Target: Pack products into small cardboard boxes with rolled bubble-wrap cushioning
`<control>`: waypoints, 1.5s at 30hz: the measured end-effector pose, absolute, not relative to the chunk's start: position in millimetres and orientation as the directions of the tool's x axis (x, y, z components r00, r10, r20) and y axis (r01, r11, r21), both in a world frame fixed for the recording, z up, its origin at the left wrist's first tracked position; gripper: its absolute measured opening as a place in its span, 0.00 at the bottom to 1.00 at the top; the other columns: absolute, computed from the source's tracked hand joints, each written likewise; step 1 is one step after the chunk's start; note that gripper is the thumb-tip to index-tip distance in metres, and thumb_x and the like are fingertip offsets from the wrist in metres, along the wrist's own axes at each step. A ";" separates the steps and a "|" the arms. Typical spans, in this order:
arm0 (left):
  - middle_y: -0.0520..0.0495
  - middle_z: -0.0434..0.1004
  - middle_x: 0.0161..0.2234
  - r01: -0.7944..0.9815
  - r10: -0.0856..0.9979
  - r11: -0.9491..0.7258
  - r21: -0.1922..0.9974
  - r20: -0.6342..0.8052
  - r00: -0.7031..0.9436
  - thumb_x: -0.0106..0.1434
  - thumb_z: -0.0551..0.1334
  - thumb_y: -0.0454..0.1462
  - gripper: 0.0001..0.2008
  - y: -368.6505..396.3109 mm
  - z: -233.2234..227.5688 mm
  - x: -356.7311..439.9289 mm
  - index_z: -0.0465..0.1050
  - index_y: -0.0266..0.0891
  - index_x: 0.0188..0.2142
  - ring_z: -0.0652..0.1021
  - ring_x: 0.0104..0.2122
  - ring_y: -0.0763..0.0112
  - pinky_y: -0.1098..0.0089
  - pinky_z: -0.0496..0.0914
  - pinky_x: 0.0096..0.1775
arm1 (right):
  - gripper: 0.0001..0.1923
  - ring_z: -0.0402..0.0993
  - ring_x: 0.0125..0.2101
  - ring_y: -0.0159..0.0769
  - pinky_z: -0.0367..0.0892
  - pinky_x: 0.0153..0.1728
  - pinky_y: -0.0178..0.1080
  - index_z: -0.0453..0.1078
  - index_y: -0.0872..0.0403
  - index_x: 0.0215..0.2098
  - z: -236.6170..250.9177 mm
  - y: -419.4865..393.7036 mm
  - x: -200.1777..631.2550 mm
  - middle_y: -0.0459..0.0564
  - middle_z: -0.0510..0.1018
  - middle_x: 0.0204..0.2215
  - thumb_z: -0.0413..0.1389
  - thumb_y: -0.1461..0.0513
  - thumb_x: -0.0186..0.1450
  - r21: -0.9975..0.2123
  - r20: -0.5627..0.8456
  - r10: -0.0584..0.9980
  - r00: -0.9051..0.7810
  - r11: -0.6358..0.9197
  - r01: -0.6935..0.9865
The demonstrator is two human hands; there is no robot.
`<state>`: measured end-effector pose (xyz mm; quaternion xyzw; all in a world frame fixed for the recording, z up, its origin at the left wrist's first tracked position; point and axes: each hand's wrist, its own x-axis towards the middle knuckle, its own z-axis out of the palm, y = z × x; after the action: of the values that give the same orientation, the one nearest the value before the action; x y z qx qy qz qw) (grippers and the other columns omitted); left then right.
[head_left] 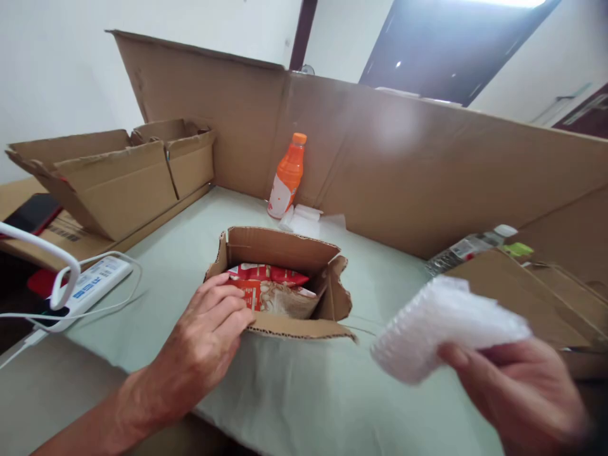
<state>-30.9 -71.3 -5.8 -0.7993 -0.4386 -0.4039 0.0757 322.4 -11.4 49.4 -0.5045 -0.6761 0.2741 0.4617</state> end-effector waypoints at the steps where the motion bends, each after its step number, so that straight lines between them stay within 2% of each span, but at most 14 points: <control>1: 0.45 0.78 0.39 0.758 0.652 -0.602 0.250 0.702 0.287 0.62 0.56 0.20 0.15 -79.9 -6.3 -29.7 0.72 0.36 0.44 0.73 0.49 0.62 0.48 0.64 0.62 | 0.15 0.77 0.29 0.41 0.74 0.28 0.37 0.79 0.49 0.35 68.9 -5.3 307.9 0.49 0.81 0.29 0.68 0.49 0.56 -0.773 0.392 0.911 -0.124 0.400 0.492; 4: 0.45 0.78 0.40 0.758 0.670 -0.584 0.290 0.699 0.250 0.61 0.56 0.20 0.16 -94.7 -9.4 -27.5 0.71 0.35 0.45 0.73 0.49 0.62 0.49 0.63 0.62 | 0.10 0.75 0.31 0.37 0.69 0.28 0.35 0.77 0.50 0.32 108.1 16.6 243.9 0.47 0.79 0.31 0.64 0.53 0.62 -0.566 0.335 0.799 -0.499 0.594 0.572; 7: 0.44 0.77 0.40 0.765 0.665 -0.566 0.306 0.718 0.205 0.62 0.56 0.21 0.15 -95.4 -11.6 -26.7 0.71 0.35 0.44 0.74 0.47 0.63 0.50 0.64 0.61 | 0.06 0.72 0.29 0.33 0.62 0.28 0.33 0.75 0.53 0.30 109.8 34.8 176.3 0.48 0.78 0.33 0.61 0.59 0.63 -0.361 -0.004 0.628 -0.778 0.725 0.587; 10: 0.44 0.77 0.39 0.754 0.660 -0.575 0.318 0.725 0.197 0.63 0.56 0.21 0.13 -90.3 -10.9 -27.6 0.70 0.34 0.44 0.74 0.47 0.64 0.50 0.65 0.61 | 0.02 0.70 0.27 0.32 0.55 0.27 0.34 0.74 0.55 0.32 90.1 43.9 132.1 0.48 0.78 0.28 0.58 0.65 0.63 -0.136 -0.282 0.521 -0.805 0.809 0.572; 13: 0.44 0.77 0.38 0.739 0.650 -0.594 0.319 0.732 0.206 0.63 0.56 0.21 0.12 -85.2 -8.9 -30.4 0.71 0.33 0.43 0.74 0.47 0.63 0.50 0.66 0.60 | 0.07 0.71 0.27 0.34 0.53 0.26 0.35 0.75 0.56 0.35 73.7 48.1 117.5 0.51 0.80 0.29 0.54 0.69 0.64 -0.044 -0.405 0.484 -0.776 0.837 0.545; 23: 0.45 0.78 0.39 0.767 0.613 -0.577 0.281 0.770 0.180 0.63 0.59 0.22 0.14 -72.3 -5.9 -30.6 0.71 0.36 0.45 0.75 0.49 0.61 0.49 0.67 0.59 | 0.09 0.75 0.33 0.36 0.60 0.32 0.35 0.76 0.56 0.38 73.1 60.4 127.0 0.51 0.82 0.34 0.55 0.69 0.63 -0.142 -0.381 0.433 -0.817 0.846 0.514; 25: 0.42 0.77 0.45 0.810 0.584 -0.514 0.282 0.807 0.089 0.62 0.62 0.24 0.18 -73.4 -6.9 -32.3 0.70 0.36 0.51 0.73 0.55 0.56 0.47 0.65 0.61 | 0.08 0.77 0.37 0.38 0.65 0.37 0.35 0.76 0.55 0.41 81.3 57.0 143.6 0.51 0.82 0.39 0.56 0.67 0.64 -0.227 -0.210 0.458 -0.864 0.836 0.499; 27: 0.40 0.74 0.52 0.836 0.551 -0.418 0.356 0.831 -0.078 0.61 0.65 0.27 0.25 -77.2 -15.1 -37.7 0.67 0.38 0.58 0.71 0.59 0.53 0.46 0.64 0.62 | 0.09 0.77 0.41 0.38 0.67 0.42 0.37 0.76 0.53 0.44 86.3 50.5 176.4 0.50 0.82 0.43 0.57 0.62 0.67 -0.318 0.116 0.602 -0.790 0.776 0.545; 29: 0.40 0.71 0.57 0.793 0.560 -0.303 0.528 0.772 -0.300 0.61 0.67 0.31 0.31 -83.2 -33.1 -45.0 0.63 0.43 0.63 0.70 0.60 0.53 0.48 0.64 0.62 | 0.10 0.77 0.40 0.39 0.70 0.44 0.40 0.76 0.51 0.44 78.5 41.8 219.2 0.49 0.82 0.41 0.56 0.57 0.69 -0.415 0.410 0.766 -0.495 0.640 0.647; 31: 0.41 0.68 0.61 0.640 0.651 -0.206 0.741 0.591 -0.476 0.62 0.66 0.35 0.33 -89.1 -59.0 -49.8 0.59 0.47 0.66 0.71 0.60 0.55 0.49 0.66 0.62 | 0.12 0.78 0.39 0.40 0.71 0.45 0.44 0.76 0.50 0.44 53.1 32.9 259.6 0.49 0.82 0.39 0.57 0.53 0.68 -0.512 0.510 0.836 -0.204 0.485 0.709; 34: 0.39 0.63 0.65 0.362 0.823 -0.095 0.927 0.278 -0.495 0.64 0.65 0.41 0.35 -91.0 -95.5 -46.6 0.54 0.48 0.68 0.70 0.61 0.54 0.49 0.68 0.60 | 0.32 0.77 0.49 0.47 0.73 0.45 0.48 0.66 0.49 0.61 -6.7 24.0 290.7 0.57 0.76 0.55 0.61 0.47 0.62 -0.669 0.303 0.920 -0.250 0.392 0.632; 38: 0.37 0.64 0.64 0.173 0.905 -0.059 0.983 0.126 -0.407 0.61 0.67 0.44 0.38 -71.8 -104.0 -38.7 0.54 0.44 0.67 0.69 0.62 0.53 0.51 0.70 0.59 | 0.56 0.61 0.64 0.58 0.66 0.57 0.56 0.48 0.50 0.72 -68.0 28.5 268.9 0.62 0.58 0.69 0.66 0.41 0.54 -0.789 0.127 0.860 -0.493 0.389 0.476; 41: 0.36 0.66 0.62 0.100 0.919 -0.084 0.991 0.116 -0.377 0.61 0.67 0.43 0.37 -50.6 -88.5 -38.4 0.56 0.40 0.65 0.72 0.60 0.55 0.54 0.71 0.58 | 0.58 0.59 0.65 0.58 0.63 0.59 0.55 0.48 0.53 0.72 -75.4 39.7 243.6 0.63 0.58 0.68 0.66 0.40 0.54 -0.849 0.177 0.859 -0.480 0.380 0.368; 45: 0.37 0.68 0.61 0.110 0.936 -0.101 0.989 0.132 -0.326 0.58 0.68 0.42 0.38 -42.1 -81.7 -22.4 0.56 0.40 0.65 0.75 0.57 0.56 0.55 0.74 0.55 | 0.47 0.64 0.62 0.58 0.61 0.61 0.57 0.61 0.55 0.66 -75.1 27.1 256.2 0.62 0.67 0.64 0.66 0.42 0.56 -0.846 0.206 0.914 -0.350 0.346 0.405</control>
<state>-22.4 -42.1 -81.7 -0.4598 -0.5688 -0.5824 -0.3547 256.2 27.1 -75.1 -0.4457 -0.7396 0.3581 0.3551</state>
